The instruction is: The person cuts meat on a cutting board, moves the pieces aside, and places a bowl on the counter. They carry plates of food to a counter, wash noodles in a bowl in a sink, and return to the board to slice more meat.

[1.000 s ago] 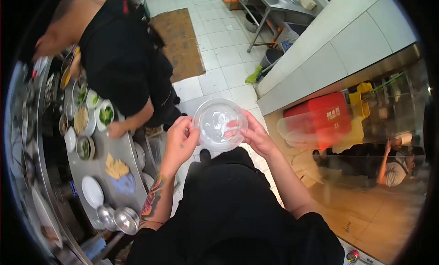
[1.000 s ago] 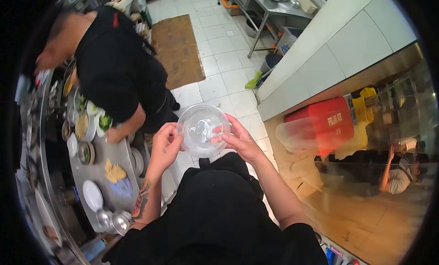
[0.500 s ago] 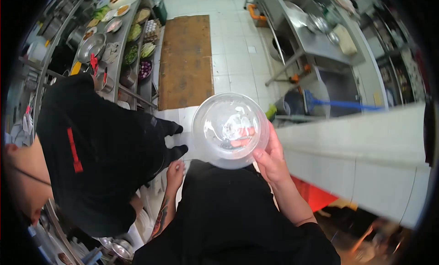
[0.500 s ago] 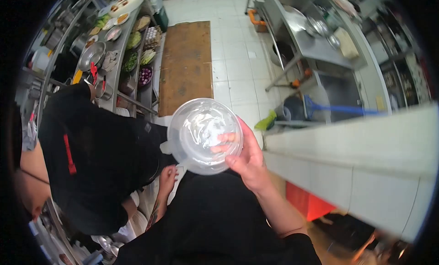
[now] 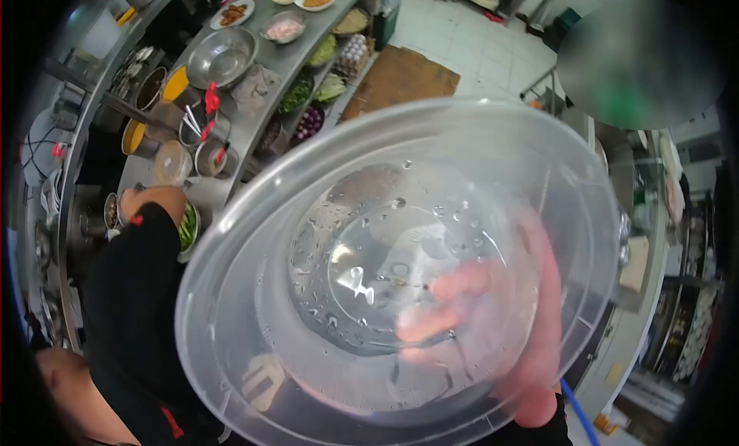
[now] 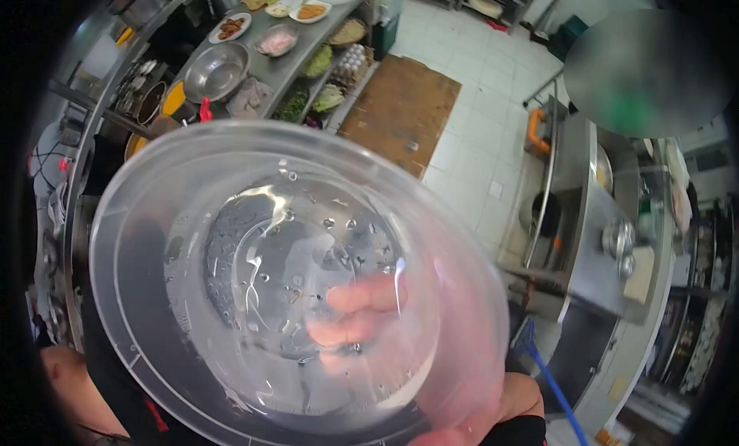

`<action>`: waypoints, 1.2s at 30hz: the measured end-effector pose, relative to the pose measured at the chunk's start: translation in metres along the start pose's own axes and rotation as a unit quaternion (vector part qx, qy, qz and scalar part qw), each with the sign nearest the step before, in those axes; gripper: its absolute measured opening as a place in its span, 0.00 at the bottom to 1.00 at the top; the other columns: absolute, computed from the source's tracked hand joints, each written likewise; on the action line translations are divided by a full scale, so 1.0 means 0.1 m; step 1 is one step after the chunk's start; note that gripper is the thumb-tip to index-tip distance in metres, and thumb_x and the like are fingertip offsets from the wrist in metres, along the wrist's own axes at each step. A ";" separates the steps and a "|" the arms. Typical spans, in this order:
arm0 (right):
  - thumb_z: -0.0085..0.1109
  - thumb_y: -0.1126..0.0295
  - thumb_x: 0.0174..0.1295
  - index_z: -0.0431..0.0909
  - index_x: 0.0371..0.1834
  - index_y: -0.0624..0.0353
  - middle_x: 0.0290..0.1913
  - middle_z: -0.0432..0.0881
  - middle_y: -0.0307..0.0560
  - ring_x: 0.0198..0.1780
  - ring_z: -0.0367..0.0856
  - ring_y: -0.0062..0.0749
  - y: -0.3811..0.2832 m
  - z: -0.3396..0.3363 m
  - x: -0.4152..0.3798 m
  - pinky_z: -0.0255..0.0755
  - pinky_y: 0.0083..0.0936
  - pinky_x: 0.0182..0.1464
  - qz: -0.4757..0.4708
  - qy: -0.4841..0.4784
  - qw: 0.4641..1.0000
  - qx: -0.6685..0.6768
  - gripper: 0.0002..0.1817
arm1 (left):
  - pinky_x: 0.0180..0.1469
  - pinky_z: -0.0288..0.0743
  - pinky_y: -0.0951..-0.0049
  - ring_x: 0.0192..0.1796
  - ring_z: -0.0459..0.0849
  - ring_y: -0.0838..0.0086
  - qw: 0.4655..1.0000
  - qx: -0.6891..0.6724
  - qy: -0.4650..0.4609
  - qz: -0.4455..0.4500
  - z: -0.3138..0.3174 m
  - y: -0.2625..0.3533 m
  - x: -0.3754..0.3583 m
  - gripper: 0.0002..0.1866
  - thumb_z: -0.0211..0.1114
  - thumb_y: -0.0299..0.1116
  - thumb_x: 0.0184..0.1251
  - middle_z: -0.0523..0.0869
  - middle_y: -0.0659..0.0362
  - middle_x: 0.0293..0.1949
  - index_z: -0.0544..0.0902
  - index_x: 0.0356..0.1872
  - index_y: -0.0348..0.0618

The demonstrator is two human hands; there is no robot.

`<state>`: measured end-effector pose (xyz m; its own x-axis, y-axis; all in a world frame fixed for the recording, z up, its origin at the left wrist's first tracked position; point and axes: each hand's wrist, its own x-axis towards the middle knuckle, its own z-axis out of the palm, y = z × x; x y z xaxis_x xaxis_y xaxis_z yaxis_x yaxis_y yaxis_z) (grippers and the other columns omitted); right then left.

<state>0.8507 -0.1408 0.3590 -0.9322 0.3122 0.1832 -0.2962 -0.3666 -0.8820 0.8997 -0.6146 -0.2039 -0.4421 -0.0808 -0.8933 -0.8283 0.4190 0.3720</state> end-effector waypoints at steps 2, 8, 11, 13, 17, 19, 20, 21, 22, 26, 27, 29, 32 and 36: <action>0.85 0.53 0.49 0.35 0.85 0.64 0.70 0.65 0.61 0.65 0.79 0.52 -0.15 -0.09 0.42 0.79 0.45 0.60 0.014 -0.085 0.992 0.097 0.72 | 0.33 0.82 0.74 0.38 0.89 0.73 0.999 -0.009 -0.007 0.034 0.28 0.57 0.03 0.13 0.66 0.38 0.78 0.87 0.58 0.38 0.84 0.50 0.38; 0.93 0.50 0.40 0.46 0.81 0.71 0.70 0.71 0.59 0.65 0.81 0.44 -0.55 -0.10 1.67 0.84 0.38 0.60 -0.008 0.046 0.923 0.382 0.74 | 0.33 0.81 0.74 0.38 0.89 0.73 0.989 -0.056 0.010 0.138 0.95 2.36 0.02 0.13 0.66 0.39 0.78 0.87 0.58 0.38 0.84 0.50 0.38; 0.89 0.55 0.49 0.40 0.83 0.74 0.79 0.59 0.63 0.75 0.69 0.41 -0.28 -0.82 2.22 0.68 0.37 0.73 0.040 -0.240 0.918 0.314 0.72 | 0.34 0.81 0.74 0.39 0.89 0.74 0.983 -0.089 0.032 0.156 1.24 2.89 0.04 0.13 0.66 0.39 0.78 0.87 0.58 0.38 0.84 0.50 0.38; 0.87 0.59 0.54 0.37 0.85 0.76 0.86 0.52 0.66 0.82 0.61 0.39 -0.07 -1.20 2.62 0.57 0.36 0.82 0.071 -0.423 0.866 0.256 0.70 | 0.34 0.81 0.74 0.39 0.89 0.74 0.981 -0.115 0.053 0.148 1.46 3.03 0.06 0.14 0.66 0.39 0.78 0.87 0.58 0.38 0.84 0.51 0.38; 0.88 0.55 0.52 0.48 0.83 0.78 0.84 0.57 0.67 0.83 0.60 0.42 0.05 -1.47 3.39 0.55 0.37 0.83 0.051 -0.431 0.805 0.404 0.67 | 0.34 0.81 0.74 0.39 0.88 0.74 0.976 -0.178 0.100 0.082 2.05 2.89 0.00 0.14 0.66 0.39 0.78 0.87 0.58 0.38 0.84 0.51 0.38; 0.84 0.62 0.58 0.54 0.80 0.78 0.77 0.68 0.67 0.78 0.68 0.43 -0.23 -1.53 3.80 0.60 0.36 0.80 0.107 -0.527 0.795 0.281 0.56 | 0.34 0.81 0.74 0.39 0.88 0.74 0.969 -0.212 0.120 0.032 2.44 2.69 -0.05 0.14 0.66 0.39 0.78 0.87 0.58 0.38 0.84 0.51 0.38; 0.83 0.63 0.59 0.54 0.80 0.78 0.77 0.68 0.67 0.78 0.68 0.43 -0.27 -1.57 3.98 0.59 0.36 0.80 0.114 -0.551 0.784 0.262 0.56 | 0.34 0.81 0.74 0.39 0.88 0.74 0.965 -0.229 0.128 0.010 2.63 2.65 -0.12 0.14 0.66 0.39 0.78 0.87 0.58 0.38 0.84 0.51 0.38; 0.83 0.63 0.59 0.55 0.81 0.78 0.77 0.68 0.67 0.78 0.68 0.43 -0.28 -1.62 4.14 0.59 0.36 0.80 0.108 -0.569 0.773 0.259 0.55 | 0.35 0.81 0.74 0.39 0.88 0.74 0.960 -0.245 0.134 -0.010 2.83 2.61 -0.18 0.14 0.66 0.39 0.78 0.87 0.58 0.38 0.84 0.51 0.38; 0.82 0.63 0.60 0.55 0.81 0.77 0.77 0.68 0.67 0.78 0.68 0.44 -0.27 -1.68 4.28 0.59 0.37 0.80 0.098 -0.587 0.763 0.254 0.55 | 0.35 0.81 0.74 0.39 0.88 0.74 0.955 -0.262 0.138 -0.028 3.02 2.58 -0.22 0.14 0.66 0.39 0.78 0.87 0.58 0.38 0.84 0.51 0.38; 0.80 0.63 0.62 0.55 0.81 0.76 0.76 0.69 0.66 0.77 0.69 0.44 -0.05 -1.90 4.81 0.59 0.38 0.80 0.012 -0.649 0.722 0.239 0.53 | 0.35 0.81 0.74 0.39 0.88 0.74 0.936 -0.308 0.151 -0.081 3.72 2.66 -0.44 0.14 0.66 0.39 0.78 0.87 0.59 0.38 0.84 0.52 0.38; 0.80 0.63 0.62 0.55 0.81 0.76 0.76 0.70 0.66 0.77 0.70 0.44 0.01 -1.92 4.92 0.59 0.38 0.80 -0.028 -0.664 0.711 0.229 0.52 | 0.35 0.81 0.74 0.39 0.88 0.74 0.932 -0.317 0.152 -0.089 3.87 2.71 -0.48 0.14 0.66 0.39 0.78 0.87 0.59 0.38 0.84 0.52 0.38; 0.79 0.63 0.63 0.55 0.81 0.75 0.75 0.70 0.66 0.76 0.70 0.45 0.18 -1.99 5.16 0.59 0.39 0.80 -0.117 -0.676 0.693 0.224 0.52 | 0.35 0.81 0.74 0.39 0.88 0.74 0.926 -0.330 0.157 -0.097 4.09 2.82 -0.52 0.14 0.66 0.39 0.78 0.87 0.59 0.38 0.84 0.52 0.38; 0.77 0.64 0.65 0.55 0.82 0.74 0.75 0.71 0.66 0.76 0.71 0.45 0.45 -2.02 5.46 0.58 0.40 0.81 -0.261 -0.675 0.656 0.215 0.50 | 0.36 0.81 0.74 0.39 0.88 0.74 0.917 -0.349 0.169 -0.096 4.22 3.04 -0.51 0.14 0.66 0.39 0.78 0.87 0.59 0.38 0.84 0.52 0.38; 0.77 0.63 0.65 0.55 0.82 0.73 0.74 0.71 0.66 0.75 0.72 0.45 0.56 -2.01 5.76 0.59 0.41 0.80 -0.291 -0.674 0.642 0.221 0.50 | 0.36 0.81 0.74 0.40 0.88 0.75 0.911 -0.362 0.177 -0.090 4.31 3.31 -0.45 0.15 0.66 0.39 0.78 0.87 0.59 0.39 0.84 0.52 0.38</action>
<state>0.3390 0.1944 0.3282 0.1192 -0.4242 0.8977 -0.4286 -0.8375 -0.3389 0.7933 -0.0826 -0.1490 -0.2531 -0.4295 -0.8669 -0.8517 -0.3262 0.4102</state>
